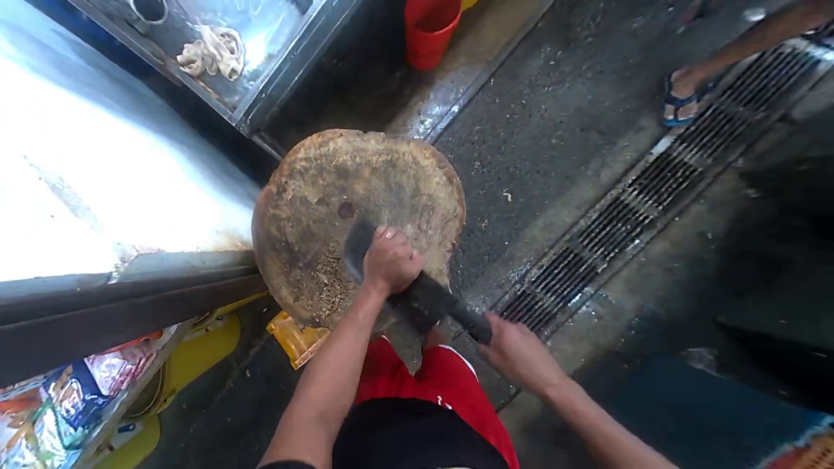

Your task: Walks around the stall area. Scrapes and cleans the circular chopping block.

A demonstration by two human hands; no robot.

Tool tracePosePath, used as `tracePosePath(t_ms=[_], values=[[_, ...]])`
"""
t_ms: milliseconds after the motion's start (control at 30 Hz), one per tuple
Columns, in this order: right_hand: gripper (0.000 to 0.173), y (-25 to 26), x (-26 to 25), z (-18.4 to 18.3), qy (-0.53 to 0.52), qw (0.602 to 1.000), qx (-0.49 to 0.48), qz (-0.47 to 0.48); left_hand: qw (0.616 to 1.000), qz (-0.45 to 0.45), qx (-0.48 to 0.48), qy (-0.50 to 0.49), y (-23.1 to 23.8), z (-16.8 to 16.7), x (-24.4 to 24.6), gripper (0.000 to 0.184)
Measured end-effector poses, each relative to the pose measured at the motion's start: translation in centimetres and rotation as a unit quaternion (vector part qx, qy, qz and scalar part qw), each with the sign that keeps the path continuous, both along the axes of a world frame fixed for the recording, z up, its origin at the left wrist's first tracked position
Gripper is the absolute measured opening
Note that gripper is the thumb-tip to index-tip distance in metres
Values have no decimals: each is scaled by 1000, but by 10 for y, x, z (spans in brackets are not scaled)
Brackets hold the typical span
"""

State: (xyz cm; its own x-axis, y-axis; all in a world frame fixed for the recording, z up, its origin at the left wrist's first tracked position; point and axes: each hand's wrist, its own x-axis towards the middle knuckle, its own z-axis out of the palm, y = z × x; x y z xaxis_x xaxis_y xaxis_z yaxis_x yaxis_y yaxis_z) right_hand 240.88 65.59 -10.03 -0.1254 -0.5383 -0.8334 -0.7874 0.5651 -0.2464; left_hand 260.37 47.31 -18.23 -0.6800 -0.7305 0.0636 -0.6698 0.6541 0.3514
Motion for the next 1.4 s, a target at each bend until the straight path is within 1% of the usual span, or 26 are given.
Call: tracePosePath(t_ms=[67,100,167,267,300,367,400,467,533,600,667,767,833,900,967,1000,1067,1133,1167,1233,1300,1333,1400], values=[[38,12,8,-4,2,1000,11,17,999,33,-8,-8,17,-1,16,43],[36,13,7,-4,9,1000,1,11,999,31,-17,-3,18,-1,13,42],[35,4,-5,0,29,999,-39,-22,998,1,-52,30,-7,-2,-12,41],[34,-16,-12,1,40,996,-55,-56,996,-61,-48,38,-42,-1,-41,40],[36,-20,-9,2,36,997,-46,-53,996,-63,-43,39,-45,0,-39,40],[41,-19,2,5,20,999,-28,-42,997,-41,-49,44,-36,-2,-23,40],[41,-14,3,4,16,999,-24,-44,997,-36,-54,43,-32,-3,-21,40],[37,-5,-13,1,12,998,-23,-56,998,-41,-35,17,-24,-4,-34,42],[35,-11,-27,-4,5,996,-33,-80,997,-70,-11,-30,-35,0,-52,43],[35,-21,-29,-9,-1,995,-40,-91,995,-97,-7,-33,-52,-1,-63,44],[39,-25,-22,-8,-23,997,-26,-72,996,-89,-2,-19,-49,-1,-46,41],[37,-19,-7,-6,-27,1000,-1,-13,1000,-5,-4,-19,-22,0,-6,41],[34,-12,-8,-3,-13,1000,-4,-16,1000,7,-10,-17,-13,0,-6,42],[34,-16,-18,1,5,999,-28,-39,999,-15,-34,13,-30,-2,-27,42],[36,-22,-23,1,8,998,-34,-57,998,-50,-39,27,-44,-6,-43,40],[36,-24,-21,2,5,998,-23,-54,997,-57,-34,34,-44,-6,-42,40],[40,-26,-12,5,-11,999,-7,-40,998,-43,-30,42,-36,-4,-27,41],[38,-15,-8,6,-11,999,-6,-47,998,-40,-34,29,-30,-2,-24,41],[38,-11,-14,7,-4,998,-12,-55,998,-44,-31,25,-27,-2,-31,41],[35,-12,-27,6,3,996,-31,-88,997,-72,-31,21,-40,-2,-55,42],[34,-16,-33,1,-5,992,-34,-118,993,-116,-10,-10,-54,-2,-75,44],[36,-18,-31,-1,-13,992,-28,-120,991,-130,-1,-16,-57,-3,-75,44],[41,-23,-17,4,-34,996,-4,-87,994,-107,-2,6,-47,-3,-46,43]])
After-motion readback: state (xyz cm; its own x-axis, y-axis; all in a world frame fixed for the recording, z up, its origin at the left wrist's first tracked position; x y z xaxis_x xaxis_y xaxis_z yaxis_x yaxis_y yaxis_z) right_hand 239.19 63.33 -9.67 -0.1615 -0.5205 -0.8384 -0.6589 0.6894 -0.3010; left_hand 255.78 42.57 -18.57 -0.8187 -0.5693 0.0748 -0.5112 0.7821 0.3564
